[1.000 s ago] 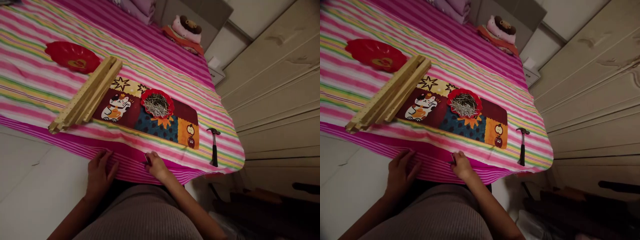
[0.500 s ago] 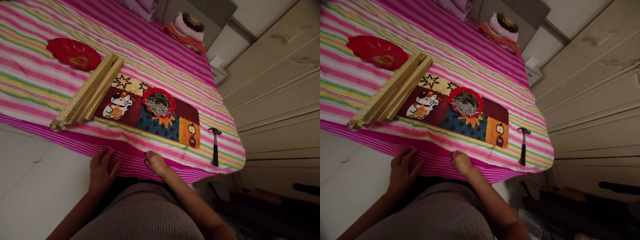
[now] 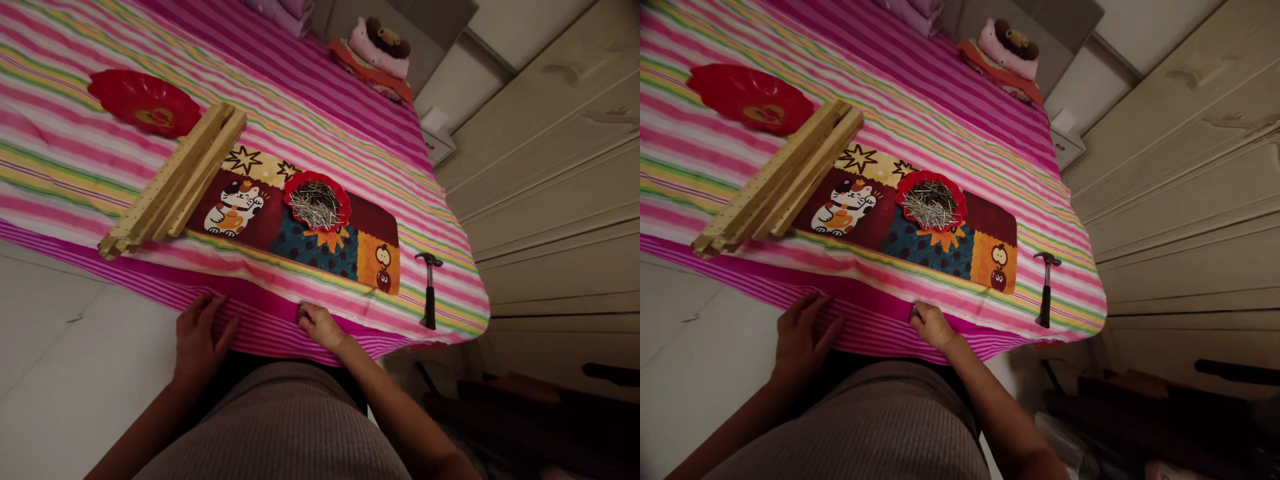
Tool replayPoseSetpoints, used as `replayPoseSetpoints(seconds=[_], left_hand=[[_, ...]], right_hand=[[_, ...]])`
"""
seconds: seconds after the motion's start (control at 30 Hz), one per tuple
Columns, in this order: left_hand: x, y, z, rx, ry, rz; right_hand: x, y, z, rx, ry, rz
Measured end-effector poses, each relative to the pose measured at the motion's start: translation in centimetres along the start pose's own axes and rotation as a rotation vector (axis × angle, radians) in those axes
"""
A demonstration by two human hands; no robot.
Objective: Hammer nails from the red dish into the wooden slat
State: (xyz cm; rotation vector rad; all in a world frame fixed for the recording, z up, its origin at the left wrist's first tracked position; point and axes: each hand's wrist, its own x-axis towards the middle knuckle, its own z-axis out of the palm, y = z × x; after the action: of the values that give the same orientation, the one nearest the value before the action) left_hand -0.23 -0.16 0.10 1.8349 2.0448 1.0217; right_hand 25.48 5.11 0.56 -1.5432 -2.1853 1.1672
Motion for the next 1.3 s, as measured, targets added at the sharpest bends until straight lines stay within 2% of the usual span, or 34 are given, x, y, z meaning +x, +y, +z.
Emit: replayPoseSetpoints(seconds=[0.1,0.17,0.23,0.3,0.37,0.5,0.57,0.63,0.7,0.8,0.87,0.93,0.97,1.03,1.13,1.2,1.23,1.3], left_hand=[[0.0,-0.1,-0.1,-0.008,0.006,-0.014],[-0.1,-0.2,-0.2,-0.004,0.002,-0.019],[-0.1,-0.4,-0.2,0.002,0.007,-0.012],[-0.1,-0.6,-0.1,0.009,0.014,0.015],[0.0,-0.8,-0.1,0.019,0.011,0.044],[0.1,-1.3,0.2,0.04,0.017,0.067],[0.1,-1.4,0.4,0.038,0.024,0.064],[0.1,-1.3,0.5,0.026,0.015,0.041],[0.1,-1.1,0.4,0.005,-0.001,0.017],[0.1,-0.9,-0.3,-0.044,-0.025,-0.013],[-0.1,-1.3,-1.1,-0.082,-0.045,-0.095],[-0.6,-2.1,-2.1,-0.115,-0.062,-0.296],[-1.0,-2.8,-2.6,-0.137,-0.074,-0.437],[-1.6,-4.1,-3.3,-0.252,-0.105,-0.742],[-1.7,-4.9,-3.7,-0.637,-0.146,-1.101],[-0.9,-4.2,-3.7,-0.867,-0.128,-1.224],[-0.2,-3.4,-3.8,-0.938,-0.11,-1.24],[1.4,-1.8,-4.3,-1.006,-0.073,-1.161]], right_hand=[[-0.1,-0.4,-0.7,0.127,-0.002,0.075],[-0.1,-1.5,-2.1,0.33,-0.002,0.151],[0.4,-3.1,-4.2,0.564,0.033,0.191],[1.6,-4.9,-6.9,0.612,0.1,0.146],[3.6,-6.4,-9.9,0.523,0.21,0.085],[8.4,-8.1,-14.9,0.067,0.498,-0.038],[10.4,-8.5,-16.4,-0.081,0.53,-0.055],[11.1,-8.8,-17.0,-0.157,0.533,-0.061],[10.1,-8.8,-16.6,-0.204,0.59,-0.122],[5.7,-8.0,-13.8,-0.192,0.651,-0.263],[1.5,-6.5,-10.9,-0.117,0.489,-0.284],[-2.8,-4.6,-7.7,-0.023,0.3,-0.227],[-4.8,-3.5,-6.2,-0.012,0.271,-0.191],[-8.4,-1.4,-3.6,-0.015,0.297,-0.087],[-12.1,0.4,-1.4,-0.039,0.316,-0.005],[-13.1,0.4,-0.7,-0.1,0.29,-0.008],[-13.2,0.2,-0.5,-0.143,0.27,-0.019],[-12.8,-0.3,-0.4,-0.235,0.23,-0.038]])
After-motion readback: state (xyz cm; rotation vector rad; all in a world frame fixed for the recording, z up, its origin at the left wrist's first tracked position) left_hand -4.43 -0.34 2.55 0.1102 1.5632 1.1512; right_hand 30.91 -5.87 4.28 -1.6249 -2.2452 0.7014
